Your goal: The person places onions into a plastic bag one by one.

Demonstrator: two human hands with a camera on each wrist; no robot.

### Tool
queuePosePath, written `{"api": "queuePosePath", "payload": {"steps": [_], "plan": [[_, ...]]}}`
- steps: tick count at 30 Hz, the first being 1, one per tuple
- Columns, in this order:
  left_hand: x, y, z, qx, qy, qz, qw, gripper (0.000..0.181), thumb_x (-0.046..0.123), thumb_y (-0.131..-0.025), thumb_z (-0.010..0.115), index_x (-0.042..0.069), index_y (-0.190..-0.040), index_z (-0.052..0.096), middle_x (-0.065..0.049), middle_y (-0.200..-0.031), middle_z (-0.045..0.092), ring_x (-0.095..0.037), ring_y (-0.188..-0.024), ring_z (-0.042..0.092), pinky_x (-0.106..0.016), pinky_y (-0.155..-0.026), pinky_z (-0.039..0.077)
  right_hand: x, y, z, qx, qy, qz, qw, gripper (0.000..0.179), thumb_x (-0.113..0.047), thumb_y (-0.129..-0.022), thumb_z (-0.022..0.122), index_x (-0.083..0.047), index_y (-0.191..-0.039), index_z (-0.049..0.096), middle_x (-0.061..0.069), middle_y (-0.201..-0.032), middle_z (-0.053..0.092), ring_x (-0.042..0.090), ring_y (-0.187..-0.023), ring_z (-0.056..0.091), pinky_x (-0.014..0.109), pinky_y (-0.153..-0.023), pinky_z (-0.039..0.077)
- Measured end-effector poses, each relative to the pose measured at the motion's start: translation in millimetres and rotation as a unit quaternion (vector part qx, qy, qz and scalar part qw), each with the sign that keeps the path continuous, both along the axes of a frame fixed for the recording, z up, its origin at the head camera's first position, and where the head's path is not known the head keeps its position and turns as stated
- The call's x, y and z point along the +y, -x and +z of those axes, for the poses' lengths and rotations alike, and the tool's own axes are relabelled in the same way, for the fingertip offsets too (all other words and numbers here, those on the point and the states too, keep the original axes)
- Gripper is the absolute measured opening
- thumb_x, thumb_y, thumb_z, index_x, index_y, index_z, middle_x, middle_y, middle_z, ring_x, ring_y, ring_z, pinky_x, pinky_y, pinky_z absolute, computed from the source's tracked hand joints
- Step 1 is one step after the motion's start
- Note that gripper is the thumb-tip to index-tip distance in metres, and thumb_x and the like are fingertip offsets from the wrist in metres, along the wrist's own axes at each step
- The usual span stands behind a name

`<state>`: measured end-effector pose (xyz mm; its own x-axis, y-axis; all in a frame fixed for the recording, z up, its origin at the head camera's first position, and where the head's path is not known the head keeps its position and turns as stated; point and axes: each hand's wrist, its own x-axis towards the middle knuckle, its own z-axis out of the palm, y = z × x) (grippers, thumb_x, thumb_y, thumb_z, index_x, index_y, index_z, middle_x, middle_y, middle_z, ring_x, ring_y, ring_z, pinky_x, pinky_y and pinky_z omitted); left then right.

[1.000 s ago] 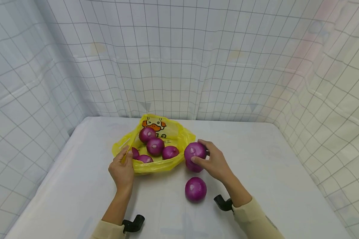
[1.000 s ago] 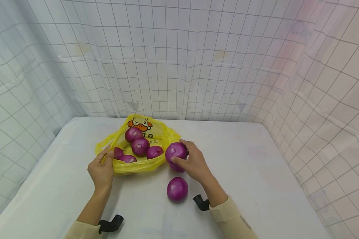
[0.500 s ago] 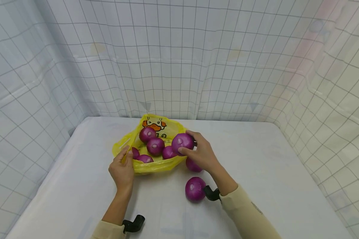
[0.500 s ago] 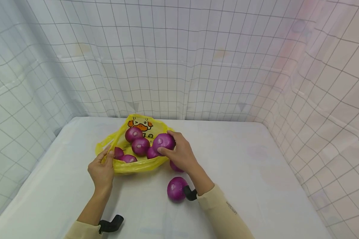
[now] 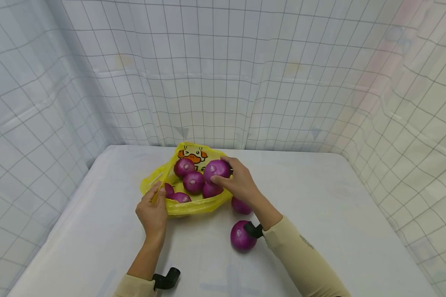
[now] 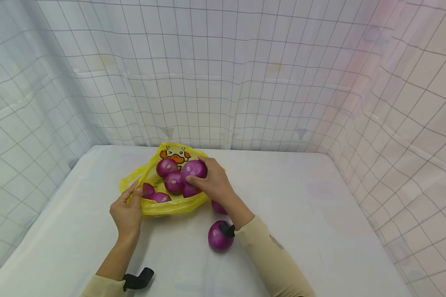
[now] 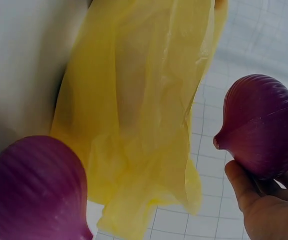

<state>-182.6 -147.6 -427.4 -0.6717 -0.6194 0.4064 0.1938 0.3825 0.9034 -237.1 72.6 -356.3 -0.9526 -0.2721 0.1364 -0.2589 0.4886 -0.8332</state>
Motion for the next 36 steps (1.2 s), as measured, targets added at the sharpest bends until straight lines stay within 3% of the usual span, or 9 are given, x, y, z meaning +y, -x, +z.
{"api": "queuePosePath", "payload": {"steps": [5, 14, 25, 32, 36], "plan": [[0.6, 0.1, -0.4, -0.003, -0.002, 0.000, 1.0000, 0.024, 0.010, -0.088, 0.064, 0.001, -0.110, 0.070, -0.015, -0.113, 0.069, -0.027, -0.116, 0.061, -0.022, -0.102, 0.046, -11, 8.2, 1.0, 0.017, -0.019, 0.013, 0.9996, 0.071, -0.034, -0.082, 0.072, -0.012, -0.142, 0.041, 0.007, -0.138, 0.049, 0.022, -0.119, 0.054, 0.037, -0.101, 0.049], [1.0, -0.4, -0.6, 0.000, 0.000, 0.006, 1.0000, 0.023, 0.008, -0.087, 0.065, 0.001, -0.108, 0.070, -0.013, -0.112, 0.070, -0.024, -0.114, 0.062, -0.008, -0.097, 0.043, -29, 19.5, -3.4, 0.020, -0.047, 0.025, 0.9984, 0.071, -0.035, -0.082, 0.072, -0.009, -0.140, 0.041, 0.009, -0.138, 0.049, 0.025, -0.120, 0.053, 0.040, -0.100, 0.049], [1.0, 0.5, -0.3, -0.002, -0.006, 0.004, 1.0000, 0.023, 0.009, -0.088, 0.065, 0.001, -0.108, 0.070, -0.013, -0.112, 0.070, -0.025, -0.116, 0.061, -0.032, -0.103, 0.046, -42, 29.3, -13.3, 0.011, -0.063, 0.025, 0.9976, 0.070, -0.036, -0.082, 0.071, -0.010, -0.140, 0.042, 0.009, -0.141, 0.047, 0.025, -0.122, 0.052, 0.041, -0.101, 0.048], [-0.5, 1.8, -0.5, 0.007, -0.007, 0.004, 0.9999, 0.022, 0.010, -0.088, 0.065, 0.002, -0.108, 0.071, -0.014, -0.111, 0.070, -0.028, -0.115, 0.061, -0.021, -0.101, 0.046, -52, 33.7, -17.1, 0.008, -0.082, 0.032, 0.9960, 0.072, -0.037, -0.083, 0.071, -0.007, -0.140, 0.041, 0.011, -0.139, 0.047, 0.025, -0.120, 0.052, 0.040, -0.102, 0.048], [-1.5, 1.7, -0.5, 0.005, -0.006, 0.004, 1.0000, 0.023, 0.010, -0.088, 0.065, 0.002, -0.108, 0.071, -0.014, -0.112, 0.070, -0.026, -0.115, 0.062, -0.024, -0.102, 0.046, -58, 34.9, -19.4, 0.001, -0.099, 0.034, 0.9945, 0.072, -0.039, -0.083, 0.070, -0.008, -0.140, 0.041, 0.009, -0.136, 0.049, 0.023, -0.119, 0.053, 0.039, -0.101, 0.049]]}}
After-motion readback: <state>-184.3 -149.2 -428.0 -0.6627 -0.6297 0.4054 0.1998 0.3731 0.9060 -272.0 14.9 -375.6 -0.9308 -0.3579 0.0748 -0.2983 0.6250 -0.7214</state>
